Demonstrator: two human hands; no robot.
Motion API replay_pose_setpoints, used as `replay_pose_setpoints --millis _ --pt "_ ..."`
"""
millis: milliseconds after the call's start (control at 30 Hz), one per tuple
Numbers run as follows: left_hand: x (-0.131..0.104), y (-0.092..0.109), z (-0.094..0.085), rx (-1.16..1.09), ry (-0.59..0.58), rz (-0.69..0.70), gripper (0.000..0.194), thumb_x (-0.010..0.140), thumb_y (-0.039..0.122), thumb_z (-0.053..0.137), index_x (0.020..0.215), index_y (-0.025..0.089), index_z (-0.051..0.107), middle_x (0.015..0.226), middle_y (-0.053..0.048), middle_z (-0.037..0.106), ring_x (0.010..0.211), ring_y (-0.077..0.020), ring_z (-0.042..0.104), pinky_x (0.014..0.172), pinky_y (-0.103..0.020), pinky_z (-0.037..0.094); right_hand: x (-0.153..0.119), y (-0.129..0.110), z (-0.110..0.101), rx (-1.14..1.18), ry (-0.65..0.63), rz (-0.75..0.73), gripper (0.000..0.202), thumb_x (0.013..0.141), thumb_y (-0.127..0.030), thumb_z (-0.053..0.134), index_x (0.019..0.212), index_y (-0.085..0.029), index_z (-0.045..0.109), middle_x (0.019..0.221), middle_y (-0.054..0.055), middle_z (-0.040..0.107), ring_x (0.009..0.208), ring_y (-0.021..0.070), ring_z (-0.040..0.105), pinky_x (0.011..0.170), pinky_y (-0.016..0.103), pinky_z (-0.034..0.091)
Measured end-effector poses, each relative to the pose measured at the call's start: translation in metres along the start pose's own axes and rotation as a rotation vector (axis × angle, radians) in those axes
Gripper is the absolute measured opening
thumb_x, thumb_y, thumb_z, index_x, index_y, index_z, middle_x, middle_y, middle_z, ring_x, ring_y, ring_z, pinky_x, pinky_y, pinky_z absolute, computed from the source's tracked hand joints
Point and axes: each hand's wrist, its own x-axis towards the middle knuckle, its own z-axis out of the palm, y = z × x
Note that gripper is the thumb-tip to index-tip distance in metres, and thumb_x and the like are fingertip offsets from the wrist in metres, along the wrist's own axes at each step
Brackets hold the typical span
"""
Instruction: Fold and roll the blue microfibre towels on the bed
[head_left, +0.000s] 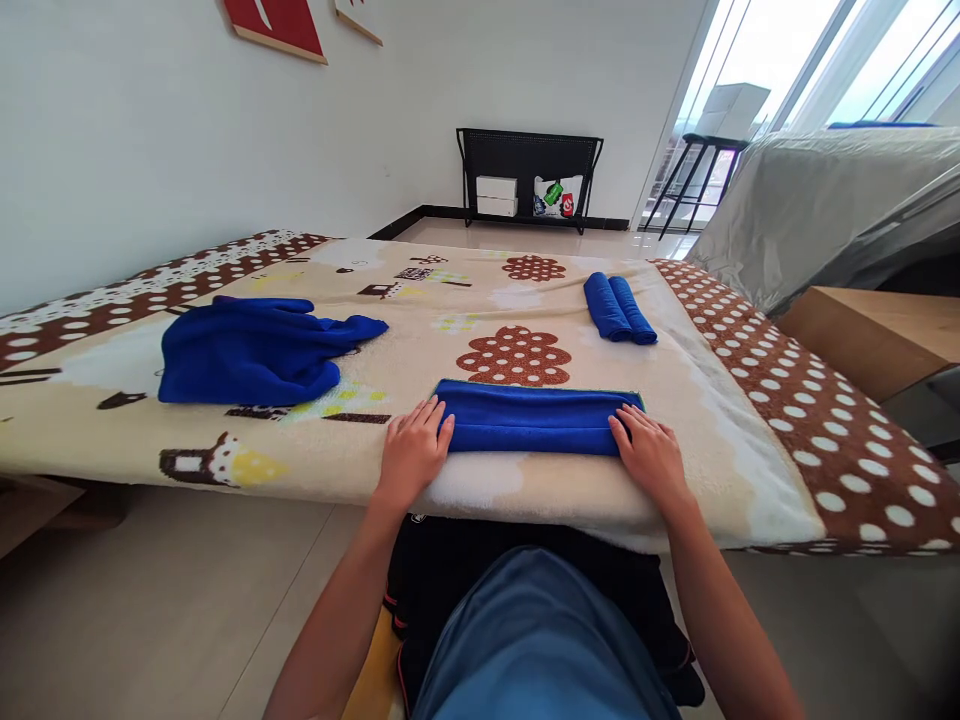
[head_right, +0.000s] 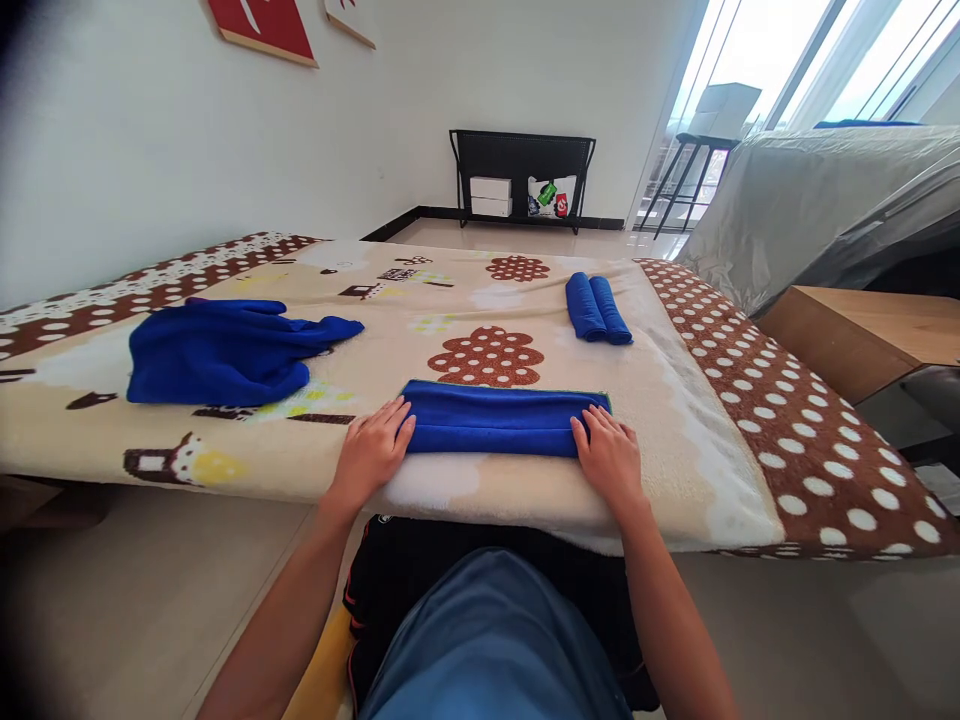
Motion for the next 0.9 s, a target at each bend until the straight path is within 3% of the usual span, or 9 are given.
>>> replay_pose_setpoints --millis 100,200,300,400,633,767,900 --pt "-0.004 0.009 -0.003 0.024 0.077 -0.016 0.039 0.104 0.032 0.037 0.127 0.016 0.065 0.143 -0.016 0.058 0.138 -0.034 0.05 0.113 -0.066 0.025 -0.004 -0.004 -0.001 -0.01 0.059 -0.007 0.044 0.105 -0.04 0.037 0.123 -0.015 0.067 0.135 0.013 0.062 0.134 0.0283 0.053 0.114 0.052 0.031" --pt "-0.009 0.03 -0.01 -0.073 0.115 0.099 0.036 0.102 0.022 0.039 0.125 0.018 0.065 0.142 -0.014 0.06 0.137 -0.0302 0.051 0.113 -0.059 0.03 -0.012 -0.02 -0.009 0.081 0.081 -0.123 0.039 0.104 -0.037 0.039 0.122 -0.017 0.067 0.133 0.01 0.063 0.135 0.0257 0.053 0.117 0.05 0.028" --pt "-0.013 0.049 -0.017 -0.244 0.054 0.31 0.036 0.1 0.021 0.042 0.127 0.019 0.065 0.137 -0.011 0.064 0.133 -0.0249 0.055 0.109 -0.046 0.041 -0.019 -0.039 -0.018 0.213 -0.012 -0.302 0.036 0.104 -0.037 0.042 0.125 -0.021 0.066 0.135 0.006 0.063 0.133 0.0208 0.054 0.114 0.043 0.034" --pt "-0.012 0.066 -0.018 -0.325 -0.03 0.458 0.035 0.1 0.024 0.044 0.129 0.018 0.064 0.135 -0.01 0.065 0.128 -0.0235 0.058 0.107 -0.043 0.045 -0.02 -0.058 -0.021 0.257 -0.09 -0.391 0.036 0.104 -0.037 0.042 0.129 -0.022 0.064 0.135 0.006 0.063 0.131 0.0202 0.055 0.11 0.041 0.038" --pt "0.005 0.096 0.003 -0.241 -0.189 0.448 0.041 0.103 0.034 0.043 0.138 0.018 0.058 0.14 -0.012 0.061 0.13 -0.0246 0.057 0.105 -0.043 0.044 -0.005 -0.088 -0.001 0.199 -0.168 -0.417 0.045 0.104 -0.047 0.04 0.135 -0.021 0.059 0.136 0.009 0.062 0.126 0.0217 0.058 0.105 0.042 0.041" --pt "0.007 0.089 0.009 -0.136 -0.151 0.332 0.046 0.104 0.045 0.038 0.136 0.019 0.06 0.147 -0.011 0.056 0.139 -0.0274 0.049 0.106 -0.047 0.041 0.0 -0.076 0.003 0.132 -0.127 -0.328 0.048 0.104 -0.051 0.038 0.133 -0.021 0.06 0.14 0.008 0.059 0.133 0.0224 0.053 0.108 0.043 0.04" --pt "0.002 0.056 0.002 -0.06 -0.087 0.21 0.049 0.103 0.049 0.04 0.136 0.02 0.06 0.146 -0.014 0.056 0.139 -0.0314 0.049 0.108 -0.051 0.037 0.002 -0.038 -0.004 0.082 -0.082 -0.224 0.048 0.104 -0.051 0.037 0.133 -0.021 0.063 0.141 0.009 0.058 0.135 0.0245 0.053 0.109 0.046 0.041"
